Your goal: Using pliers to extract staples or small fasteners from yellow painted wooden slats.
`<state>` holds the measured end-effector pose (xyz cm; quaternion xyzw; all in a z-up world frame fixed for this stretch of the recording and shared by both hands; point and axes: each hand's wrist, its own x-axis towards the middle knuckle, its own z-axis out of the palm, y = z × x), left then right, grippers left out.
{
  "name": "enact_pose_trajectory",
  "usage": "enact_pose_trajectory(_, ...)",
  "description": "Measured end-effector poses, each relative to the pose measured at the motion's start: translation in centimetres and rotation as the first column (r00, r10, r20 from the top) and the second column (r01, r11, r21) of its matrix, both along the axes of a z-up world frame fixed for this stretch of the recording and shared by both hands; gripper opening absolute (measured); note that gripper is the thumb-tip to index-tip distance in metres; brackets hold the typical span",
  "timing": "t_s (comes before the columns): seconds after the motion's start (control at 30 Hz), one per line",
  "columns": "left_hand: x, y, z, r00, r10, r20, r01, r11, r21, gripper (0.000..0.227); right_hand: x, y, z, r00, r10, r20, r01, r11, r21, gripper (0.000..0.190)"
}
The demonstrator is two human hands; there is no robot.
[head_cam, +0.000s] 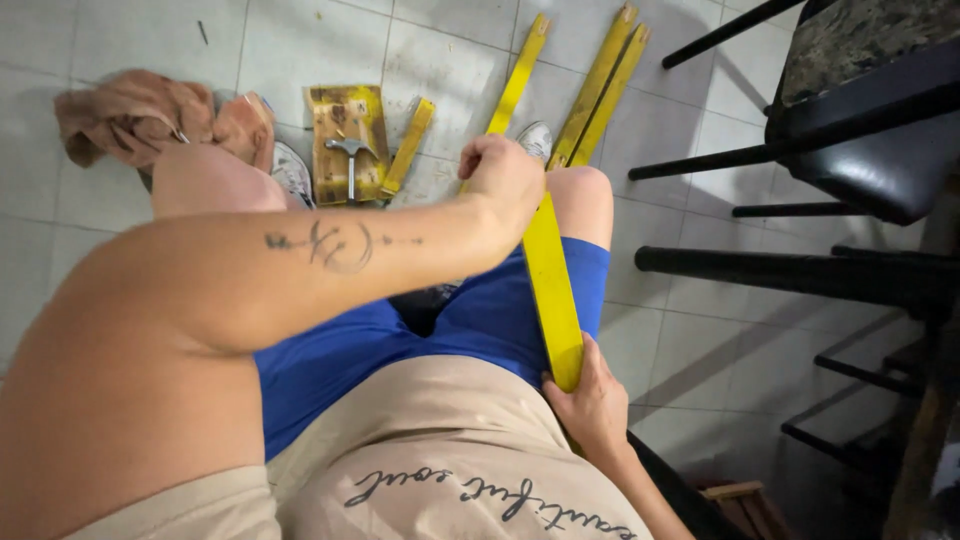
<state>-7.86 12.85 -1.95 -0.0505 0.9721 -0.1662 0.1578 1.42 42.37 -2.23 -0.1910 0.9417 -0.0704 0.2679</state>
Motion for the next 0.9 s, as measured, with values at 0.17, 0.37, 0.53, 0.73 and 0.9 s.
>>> enact_pose_trajectory(0.17,1.0,-6.1,7.4,0.985,0.009,0.173,-0.082,0.905,0.418,0.022,-1.0,1.4,-0.7,0.993,-0.082,0.09,0.087,0.994,-0.059,0.082)
enact_pose_trajectory(0.37,2.6,-8.0,6.9,0.994,-0.082,0.078,0.03,0.857,0.514,0.031,-1.2,1.0,0.1,0.972,-0.152,0.181,0.17,0.981,-0.089,0.079)
enact_pose_trajectory(0.53,3.6,-8.0,7.5,0.994,-0.07,0.087,0.037,0.942,0.334,0.026,-1.1,1.0,0.6,0.987,-0.061,0.148,0.074,0.993,-0.089,0.082)
enact_pose_trajectory(0.73,4.0,-6.5,10.0,0.981,-0.084,0.175,0.049,0.979,0.196,0.029,-1.2,1.1,0.2,0.99,-0.032,0.14,0.044,0.996,-0.083,0.085)
enact_pose_trajectory(0.9,2.9,-4.5,11.5,0.941,-0.069,0.331,0.079,0.997,-0.017,0.044,-0.9,1.0,-0.1,0.996,0.034,0.081,-0.028,0.996,-0.084,0.085)
